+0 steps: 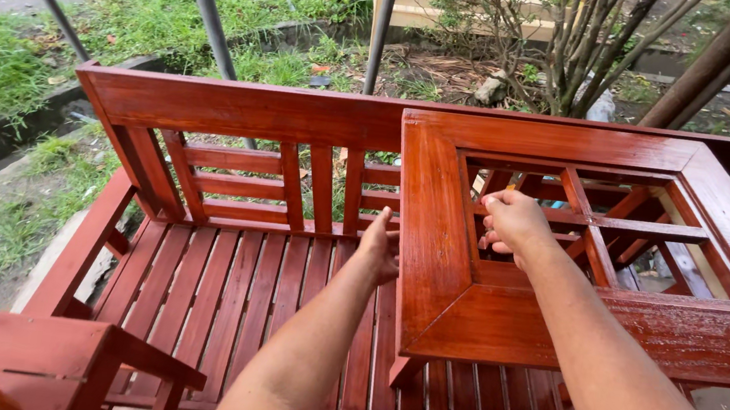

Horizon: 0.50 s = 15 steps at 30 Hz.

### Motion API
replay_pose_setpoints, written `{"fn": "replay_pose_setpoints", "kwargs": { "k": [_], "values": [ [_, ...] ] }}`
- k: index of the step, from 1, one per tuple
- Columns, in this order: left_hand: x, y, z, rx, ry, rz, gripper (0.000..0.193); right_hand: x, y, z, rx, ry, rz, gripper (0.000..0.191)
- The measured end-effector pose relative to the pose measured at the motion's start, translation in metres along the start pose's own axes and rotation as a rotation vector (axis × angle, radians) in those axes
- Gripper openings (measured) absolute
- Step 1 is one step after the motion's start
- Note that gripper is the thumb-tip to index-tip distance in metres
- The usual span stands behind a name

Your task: The person holds a container of reddish-brown wood stain in one hand and a wide brush in the other, brushing the stain onto the slats and frame of a wooden bench and small table. They periodically dip the brush back into the container and reposition the furniture to reach different surfaces.

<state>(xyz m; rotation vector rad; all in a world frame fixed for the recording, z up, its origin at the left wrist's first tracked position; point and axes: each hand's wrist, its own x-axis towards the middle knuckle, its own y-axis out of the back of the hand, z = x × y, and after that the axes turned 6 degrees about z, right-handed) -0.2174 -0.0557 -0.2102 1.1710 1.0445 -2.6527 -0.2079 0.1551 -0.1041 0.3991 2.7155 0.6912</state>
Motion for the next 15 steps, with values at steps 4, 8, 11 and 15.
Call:
{"fn": "replay_pose_setpoints", "kwargs": {
  "k": [4,8,11,15],
  "values": [
    [0.003,-0.007,-0.003,-0.133,0.111,-0.267,0.091,0.013,0.001,0.014,0.102,-0.068,-0.050,0.033],
    [0.018,-0.019,0.002,-0.247,0.096,-0.387,0.076,0.029,-0.003,0.024,0.170,-0.125,-0.083,0.034],
    [0.032,-0.021,0.001,-0.282,0.048,-0.505,0.066,0.039,-0.008,0.030,0.215,-0.151,-0.095,0.033],
    [0.050,-0.030,-0.015,-0.263,-0.087,-0.704,0.057,0.047,-0.009,0.038,0.269,-0.168,-0.087,0.032]
  ]
}}
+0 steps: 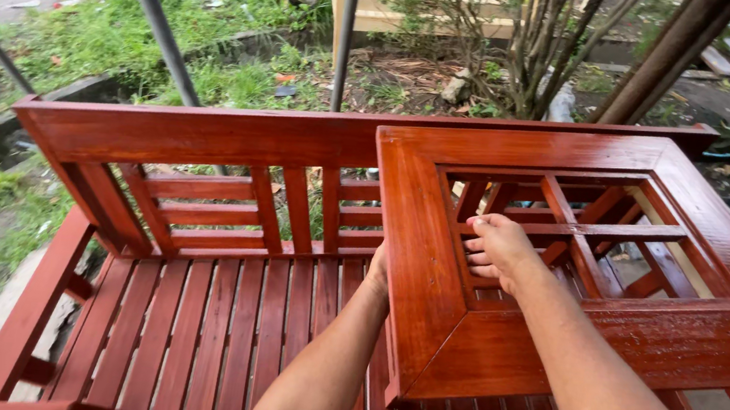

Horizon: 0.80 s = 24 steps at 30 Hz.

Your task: The person holds a container of reddish-brown wood stain in one hand and a wide brush in the other, brushing the stain onto the slats and frame of a wooden bench and small table. They periodically dip the brush back into the container and reposition the furniture to reach different surfaces.

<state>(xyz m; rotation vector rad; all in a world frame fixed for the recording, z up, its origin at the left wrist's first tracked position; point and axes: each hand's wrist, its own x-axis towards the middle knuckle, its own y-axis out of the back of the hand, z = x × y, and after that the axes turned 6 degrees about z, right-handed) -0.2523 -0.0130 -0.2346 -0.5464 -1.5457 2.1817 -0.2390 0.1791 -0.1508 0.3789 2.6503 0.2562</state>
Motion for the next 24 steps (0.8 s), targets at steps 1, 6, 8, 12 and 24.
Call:
{"fn": "replay_pose_setpoints", "kwargs": {
  "k": [1,6,8,12,24],
  "values": [
    [0.003,-0.001,-0.003,0.030,-0.027,-0.054,0.055,0.001,0.000,0.000,0.013,0.002,-0.002,0.032],
    [0.015,0.004,-0.001,-0.188,0.024,-0.103,0.068,-0.002,-0.003,-0.005,-0.011,-0.013,0.009,0.034],
    [0.015,0.007,-0.004,-0.185,0.002,-0.117,0.070,-0.009,-0.004,-0.007,-0.031,-0.025,0.012,0.037],
    [0.018,0.011,-0.006,-0.138,0.009,-0.150,0.071,-0.021,-0.001,-0.021,-0.060,-0.050,-0.022,0.043],
    [0.058,-0.034,-0.039,-0.143,0.002,-0.119,0.084,-0.025,0.070,-0.050,-0.241,0.101,0.072,0.053]
  ]
}}
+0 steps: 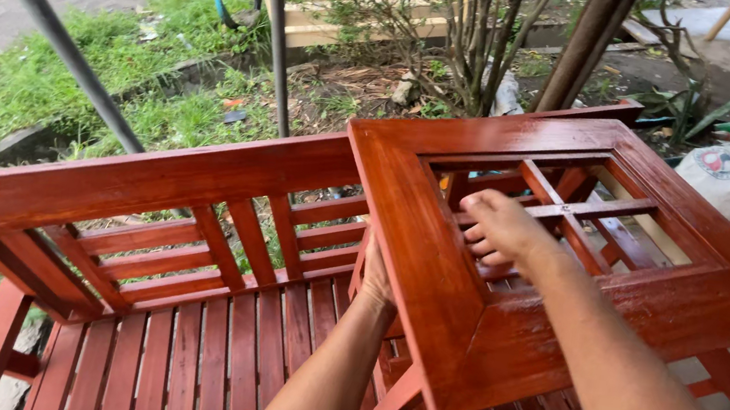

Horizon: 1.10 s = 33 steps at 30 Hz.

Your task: The person holds a container of reddish-brown wood stain in one hand and a wide brush in the other, brushing the stain onto the slats and frame of a wooden bench and small table. They periodically dip the brush back into the container and reposition the furniture to reach different surfaces.

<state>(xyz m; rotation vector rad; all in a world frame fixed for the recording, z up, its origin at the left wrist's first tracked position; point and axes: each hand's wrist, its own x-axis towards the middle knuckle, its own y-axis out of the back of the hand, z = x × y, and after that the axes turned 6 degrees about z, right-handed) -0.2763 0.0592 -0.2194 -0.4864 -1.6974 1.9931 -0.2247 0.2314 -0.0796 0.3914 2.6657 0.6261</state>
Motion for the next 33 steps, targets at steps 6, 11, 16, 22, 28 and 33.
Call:
{"fn": "replay_pose_setpoints", "kwargs": {
  "k": [6,11,16,22,28,33],
  "values": [
    [0.040,-0.059,-0.056,0.022,0.056,-0.046,0.094,0.007,0.099,0.009,-0.006,0.058,0.091,0.049],
    [0.070,-0.111,-0.098,0.082,0.074,0.014,0.097,0.008,0.183,-0.002,-0.065,0.165,0.201,0.043],
    [0.112,-0.154,-0.147,0.109,0.105,0.092,0.101,-0.006,0.232,-0.031,-0.126,0.426,0.208,0.038],
    [0.170,-0.195,-0.218,0.094,0.068,0.215,0.075,-0.039,0.271,-0.058,-0.652,0.477,0.448,0.039],
    [0.212,-0.237,-0.270,-0.026,0.160,0.185,0.073,-0.044,0.323,-0.055,-0.831,0.588,0.387,0.038],
    [0.238,-0.261,-0.304,0.159,0.251,0.354,0.083,-0.041,0.371,-0.045,-0.867,0.616,0.399,0.039]
  ]
}}
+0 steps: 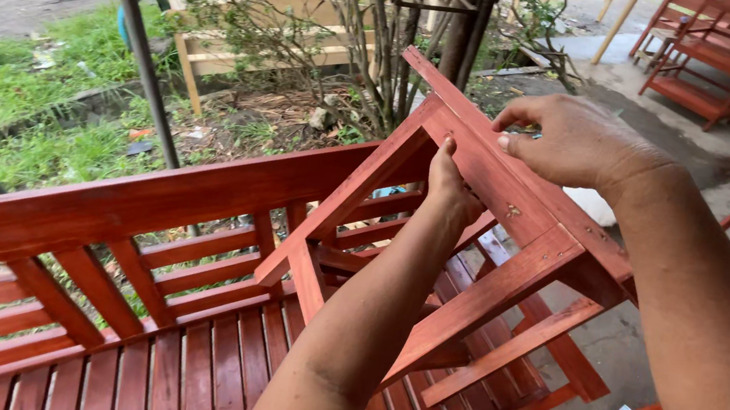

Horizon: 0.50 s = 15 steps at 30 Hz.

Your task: The person holds a container of reddish-brown wood stain in one hand and a wide brush in the other, brushing the stain onto the slats and frame of a wooden bench and small table. They periodically dip the brush back into the container and reposition the furniture to reach different surfaces.

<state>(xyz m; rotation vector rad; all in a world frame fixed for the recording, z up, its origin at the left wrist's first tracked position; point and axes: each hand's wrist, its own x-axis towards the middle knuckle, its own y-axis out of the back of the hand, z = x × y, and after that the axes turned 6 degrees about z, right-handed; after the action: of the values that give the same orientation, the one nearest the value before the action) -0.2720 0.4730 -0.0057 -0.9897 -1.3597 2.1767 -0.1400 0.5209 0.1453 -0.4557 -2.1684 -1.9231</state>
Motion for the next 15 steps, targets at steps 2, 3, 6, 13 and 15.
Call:
{"fn": "replay_pose_setpoints", "kwargs": {
  "k": [2,3,6,13,15],
  "values": [
    [0.009,-0.011,-0.009,0.022,0.045,0.054,0.087,0.001,0.001,0.013,-0.024,-0.033,0.004,0.038],
    [0.014,-0.016,-0.011,0.042,0.066,0.092,0.089,0.002,-0.001,0.018,-0.041,-0.073,0.002,0.037],
    [0.026,-0.034,-0.017,0.061,0.113,0.118,0.088,0.006,-0.002,0.035,-0.002,-0.124,0.033,0.036],
    [0.059,-0.057,-0.042,0.072,0.191,0.021,0.079,0.010,-0.015,0.072,0.067,-0.186,0.191,0.033],
    [0.068,-0.063,-0.049,0.109,0.183,-0.022,0.081,0.009,-0.020,0.081,0.132,-0.397,0.110,0.032]
  ]
}}
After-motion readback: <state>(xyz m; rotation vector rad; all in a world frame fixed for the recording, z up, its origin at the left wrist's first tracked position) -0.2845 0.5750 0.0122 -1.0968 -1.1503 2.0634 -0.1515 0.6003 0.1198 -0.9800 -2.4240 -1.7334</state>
